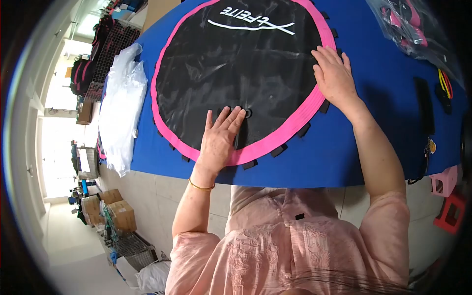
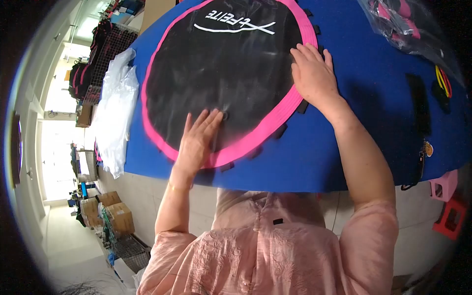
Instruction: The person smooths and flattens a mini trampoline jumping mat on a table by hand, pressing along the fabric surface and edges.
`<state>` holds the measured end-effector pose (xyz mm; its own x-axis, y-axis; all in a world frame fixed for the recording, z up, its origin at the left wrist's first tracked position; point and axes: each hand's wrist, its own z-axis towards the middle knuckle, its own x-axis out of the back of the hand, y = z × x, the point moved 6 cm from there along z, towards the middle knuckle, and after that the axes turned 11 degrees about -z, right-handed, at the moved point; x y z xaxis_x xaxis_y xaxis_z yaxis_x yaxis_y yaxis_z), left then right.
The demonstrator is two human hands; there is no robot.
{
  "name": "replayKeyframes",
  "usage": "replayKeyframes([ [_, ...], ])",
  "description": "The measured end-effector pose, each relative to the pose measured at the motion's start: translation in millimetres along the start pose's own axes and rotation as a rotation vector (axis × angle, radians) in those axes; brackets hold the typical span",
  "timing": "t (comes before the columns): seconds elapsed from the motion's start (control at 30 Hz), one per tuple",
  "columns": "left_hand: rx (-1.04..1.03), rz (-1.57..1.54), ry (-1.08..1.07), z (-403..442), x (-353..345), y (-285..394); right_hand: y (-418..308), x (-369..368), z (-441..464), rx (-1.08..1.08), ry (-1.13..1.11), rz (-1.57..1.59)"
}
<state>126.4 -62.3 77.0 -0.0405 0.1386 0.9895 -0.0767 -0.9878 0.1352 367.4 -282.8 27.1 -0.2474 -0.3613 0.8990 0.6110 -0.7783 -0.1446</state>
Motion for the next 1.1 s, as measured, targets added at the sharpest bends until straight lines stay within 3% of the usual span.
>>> replayKeyframes([
  [0.1,-0.002,-0.048,-0.035,-22.9,4.3,-9.3,0.7,-0.3,-1.2,0.002,-0.005,0.023],
  [0.3,0.186,-0.065,-0.072,-84.6,6.4,-25.1,-0.7,-2.7,0.0,-0.006,-0.008,-0.002],
  [0.67,0.143,0.036,0.011,-17.8,0.6,-41.4,3.1,-7.1,1.2,0.017,0.015,-0.046],
  [0.83,0.065,-0.026,-0.009,-42.6,-0.1,-22.5,3.3,-5.2,0.3,0.014,0.028,-0.007],
  [1.1,0.194,-0.025,-0.042,-72.2,-5.8,-2.1,0.0,-2.9,0.8,0.038,0.028,-0.012],
])
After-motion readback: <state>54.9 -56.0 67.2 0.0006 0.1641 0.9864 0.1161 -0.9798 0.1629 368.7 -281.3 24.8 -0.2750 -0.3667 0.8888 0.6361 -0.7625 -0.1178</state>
